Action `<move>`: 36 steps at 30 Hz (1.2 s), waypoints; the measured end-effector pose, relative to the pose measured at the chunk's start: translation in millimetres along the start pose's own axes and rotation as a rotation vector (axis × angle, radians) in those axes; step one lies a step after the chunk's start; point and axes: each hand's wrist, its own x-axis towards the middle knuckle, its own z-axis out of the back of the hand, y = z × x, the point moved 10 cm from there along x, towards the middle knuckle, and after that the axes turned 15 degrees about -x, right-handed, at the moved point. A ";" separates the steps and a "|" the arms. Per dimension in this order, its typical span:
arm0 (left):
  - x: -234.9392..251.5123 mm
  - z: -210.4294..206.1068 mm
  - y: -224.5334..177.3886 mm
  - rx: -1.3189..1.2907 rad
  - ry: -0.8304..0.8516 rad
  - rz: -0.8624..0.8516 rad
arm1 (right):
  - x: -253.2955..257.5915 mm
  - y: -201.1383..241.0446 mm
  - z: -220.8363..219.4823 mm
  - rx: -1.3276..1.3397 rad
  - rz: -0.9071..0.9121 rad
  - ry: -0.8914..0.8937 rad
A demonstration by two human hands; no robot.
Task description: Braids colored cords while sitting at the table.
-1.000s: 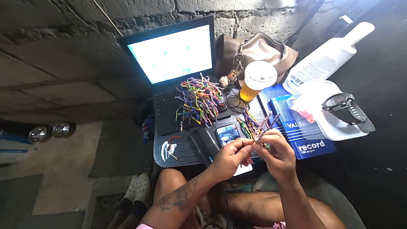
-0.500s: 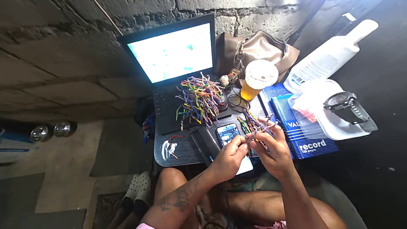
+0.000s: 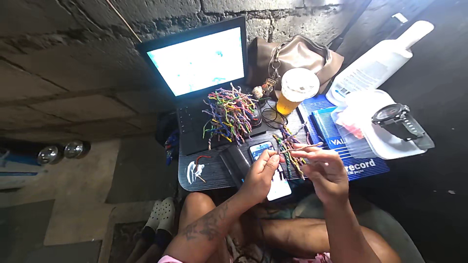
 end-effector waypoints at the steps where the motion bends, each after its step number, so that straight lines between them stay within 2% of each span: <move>1: 0.4 -1.6 4.1 -0.109 0.010 0.061 | 1.0 -2.5 1.2 0.086 -0.029 0.007; 5: -6.8 -21.9 24.5 -0.498 0.146 0.342 | -6.2 -28.9 -7.5 0.153 -0.303 0.082; 7: -14.4 -35.2 35.6 -0.703 0.241 0.508 | -10.1 -33.8 -18.1 0.233 -0.359 0.171; 10: -25.6 -50.0 44.6 -0.910 0.337 0.674 | -11.0 -31.3 -23.6 0.308 -0.353 0.211; 14: -31.9 -57.4 45.2 -0.953 0.397 0.719 | -8.6 -27.2 -19.9 0.260 -0.268 0.208; 16: -30.6 -55.9 45.0 -0.905 0.390 0.682 | -7.3 -24.6 -17.8 0.192 -0.228 0.183; 18: -23.9 -48.2 44.1 -0.752 0.321 0.567 | -5.8 -21.3 -13.3 0.048 -0.178 0.134; 20: -13.8 -35.5 37.0 -0.515 0.222 0.361 | -5.8 -16.1 -9.0 -0.085 -0.140 0.063; 23: -8.7 -19.9 6.3 -0.068 0.136 -0.074 | -8.6 -9.1 -7.8 -0.135 -0.179 -0.046; 25: -12.1 -19.1 -7.9 0.139 0.087 -0.252 | -10.1 -4.5 -8.4 -0.156 -0.198 -0.095; 28: -12.8 -19.7 -7.8 0.267 0.061 -0.264 | -10.4 -6.6 -7.0 -0.201 -0.240 -0.118; 31: -10.0 -19.4 -6.7 0.280 0.077 -0.217 | -9.1 -12.2 -8.0 -0.106 -0.294 -0.017; 33: -8.4 -19.3 -7.2 0.202 0.130 -0.159 | -9.1 -11.0 -11.4 0.053 -0.314 0.119; 36: -5.0 -22.5 4.8 -0.097 0.248 0.018 | -10.7 -8.8 -14.7 0.168 -0.330 0.259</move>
